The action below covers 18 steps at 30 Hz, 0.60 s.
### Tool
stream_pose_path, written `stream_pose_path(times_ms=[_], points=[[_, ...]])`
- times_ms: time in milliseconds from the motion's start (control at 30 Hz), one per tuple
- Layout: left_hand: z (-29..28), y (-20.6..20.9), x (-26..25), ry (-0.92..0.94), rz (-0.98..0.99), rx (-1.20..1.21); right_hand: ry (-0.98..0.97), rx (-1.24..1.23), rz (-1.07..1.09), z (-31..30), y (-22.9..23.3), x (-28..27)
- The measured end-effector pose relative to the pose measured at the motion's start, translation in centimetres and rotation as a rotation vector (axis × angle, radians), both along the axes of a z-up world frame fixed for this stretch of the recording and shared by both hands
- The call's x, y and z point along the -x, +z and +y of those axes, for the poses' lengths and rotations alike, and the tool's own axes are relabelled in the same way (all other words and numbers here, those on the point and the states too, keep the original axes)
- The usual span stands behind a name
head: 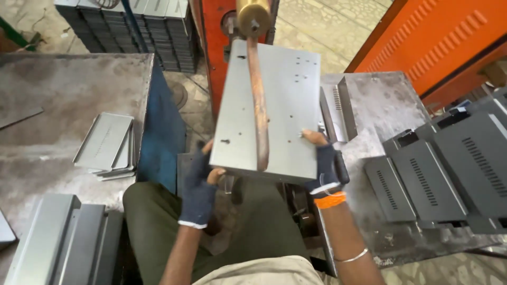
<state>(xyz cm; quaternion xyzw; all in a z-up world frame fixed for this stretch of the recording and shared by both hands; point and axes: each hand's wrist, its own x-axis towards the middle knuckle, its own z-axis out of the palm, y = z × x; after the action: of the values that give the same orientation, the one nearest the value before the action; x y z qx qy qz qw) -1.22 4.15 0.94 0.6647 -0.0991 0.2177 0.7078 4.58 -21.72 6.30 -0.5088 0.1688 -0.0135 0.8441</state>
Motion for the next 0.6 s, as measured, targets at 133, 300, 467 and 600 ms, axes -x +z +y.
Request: stream_pose_path(times_ms=[133,300,467,600], points=[[1.6,-0.8,0.5,-0.053,0.055,-0.077,0.087,0.234,0.097,2.4,2.4,1.3],[4.0,-2.5,0.2,0.063,0.148,-0.062,0.367,0.216,-0.056,2.1,0.9,0.8],[5.3,-1.3,0.4,0.046,0.197,-0.093,0.137,0.231,0.098,3.0,1.7,1.6],[6.8,-3.5,-1.2,0.131,0.177,-0.020,0.341,0.024,0.118,2.1,-8.1,-6.1]])
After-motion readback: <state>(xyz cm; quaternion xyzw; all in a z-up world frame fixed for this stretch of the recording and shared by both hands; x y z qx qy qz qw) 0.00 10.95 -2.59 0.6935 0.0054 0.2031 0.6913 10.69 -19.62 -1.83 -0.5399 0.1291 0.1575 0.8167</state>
